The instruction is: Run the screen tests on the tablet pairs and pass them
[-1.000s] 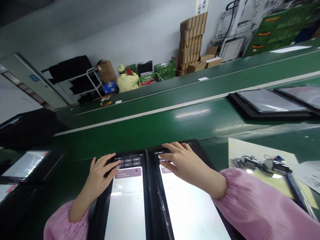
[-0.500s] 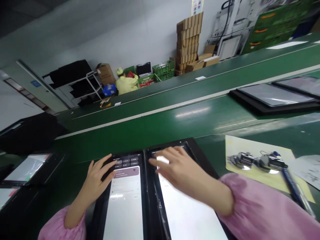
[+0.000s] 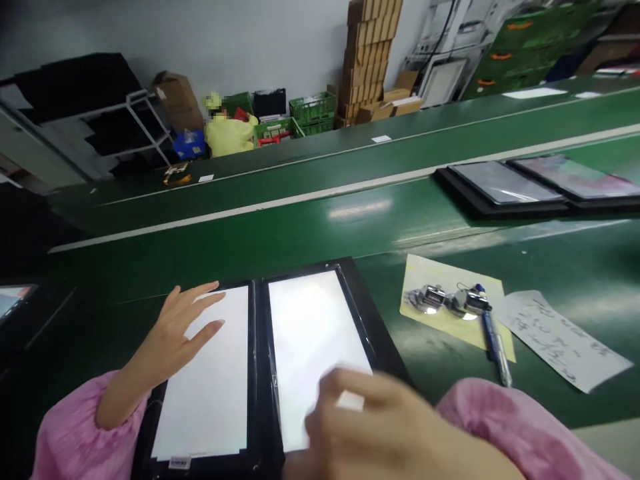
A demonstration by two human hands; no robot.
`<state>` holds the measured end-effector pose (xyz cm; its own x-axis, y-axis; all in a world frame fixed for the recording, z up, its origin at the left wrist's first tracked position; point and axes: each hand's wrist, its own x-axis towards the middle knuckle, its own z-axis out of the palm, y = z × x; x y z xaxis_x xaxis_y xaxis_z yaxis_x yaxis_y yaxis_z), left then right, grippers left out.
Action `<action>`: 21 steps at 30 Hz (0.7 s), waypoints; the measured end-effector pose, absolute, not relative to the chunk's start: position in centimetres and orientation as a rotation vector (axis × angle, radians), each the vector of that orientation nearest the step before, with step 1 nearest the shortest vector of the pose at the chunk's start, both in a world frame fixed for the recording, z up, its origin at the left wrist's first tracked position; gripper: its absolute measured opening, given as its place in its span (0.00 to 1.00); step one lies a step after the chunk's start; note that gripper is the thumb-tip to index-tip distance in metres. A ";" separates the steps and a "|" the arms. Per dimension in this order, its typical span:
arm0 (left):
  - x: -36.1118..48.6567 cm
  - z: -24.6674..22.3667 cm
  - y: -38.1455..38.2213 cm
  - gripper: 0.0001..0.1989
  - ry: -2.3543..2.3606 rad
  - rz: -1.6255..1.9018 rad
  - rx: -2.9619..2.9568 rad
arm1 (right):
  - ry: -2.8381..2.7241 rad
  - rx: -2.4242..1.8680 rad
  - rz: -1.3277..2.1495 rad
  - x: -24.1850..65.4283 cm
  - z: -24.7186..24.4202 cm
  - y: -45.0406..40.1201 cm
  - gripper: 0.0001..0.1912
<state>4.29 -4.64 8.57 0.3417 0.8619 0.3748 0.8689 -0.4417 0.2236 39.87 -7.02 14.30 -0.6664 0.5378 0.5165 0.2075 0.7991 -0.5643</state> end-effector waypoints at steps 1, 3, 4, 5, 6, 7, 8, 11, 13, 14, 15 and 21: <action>4.5 8.1 -4.6 0.17 -1.656 -0.695 -2.556 | -2.214 -0.668 0.520 40.3 13.7 -5.6 0.10; 4.8 7.2 -4.8 0.18 -1.654 -0.683 -2.557 | -2.030 -0.950 0.505 41.0 11.5 -2.0 0.12; 4.9 6.8 -4.9 0.19 -1.649 -0.682 -2.558 | -1.830 -1.102 0.592 41.3 10.0 -0.1 0.11; 5.0 6.6 -5.0 0.20 -1.651 -0.683 -2.555 | -1.632 -1.174 0.724 41.5 8.4 1.7 0.15; 5.0 6.3 -5.1 0.21 -1.661 -0.684 -2.550 | -1.568 -1.212 0.775 41.8 6.8 3.3 0.19; 5.0 6.1 -5.2 0.21 -1.678 -0.686 -2.542 | -1.520 -1.234 0.819 42.0 5.3 4.4 0.22; 4.9 6.0 -5.2 0.22 -1.698 -0.685 -2.534 | -1.505 -1.240 0.853 42.2 4.1 5.3 0.24; 4.8 5.6 -5.2 0.23 -1.731 -0.678 -2.510 | -1.511 -1.239 0.901 42.6 2.2 5.9 0.30; 4.7 5.4 -5.0 0.24 -1.721 -0.685 -2.495 | -1.511 -1.230 0.921 42.6 2.0 5.6 0.31; 4.7 5.4 -4.9 0.24 -1.711 -0.694 -2.491 | -1.513 -1.226 0.929 42.6 2.1 5.4 0.32; 4.7 5.3 -4.9 0.23 -1.697 -0.706 -2.492 | -1.515 -1.223 0.936 42.6 2.2 5.4 0.32; 4.9 5.5 -5.1 0.18 -1.581 -0.756 -2.507 | -1.524 -1.226 0.974 42.5 2.4 5.4 0.40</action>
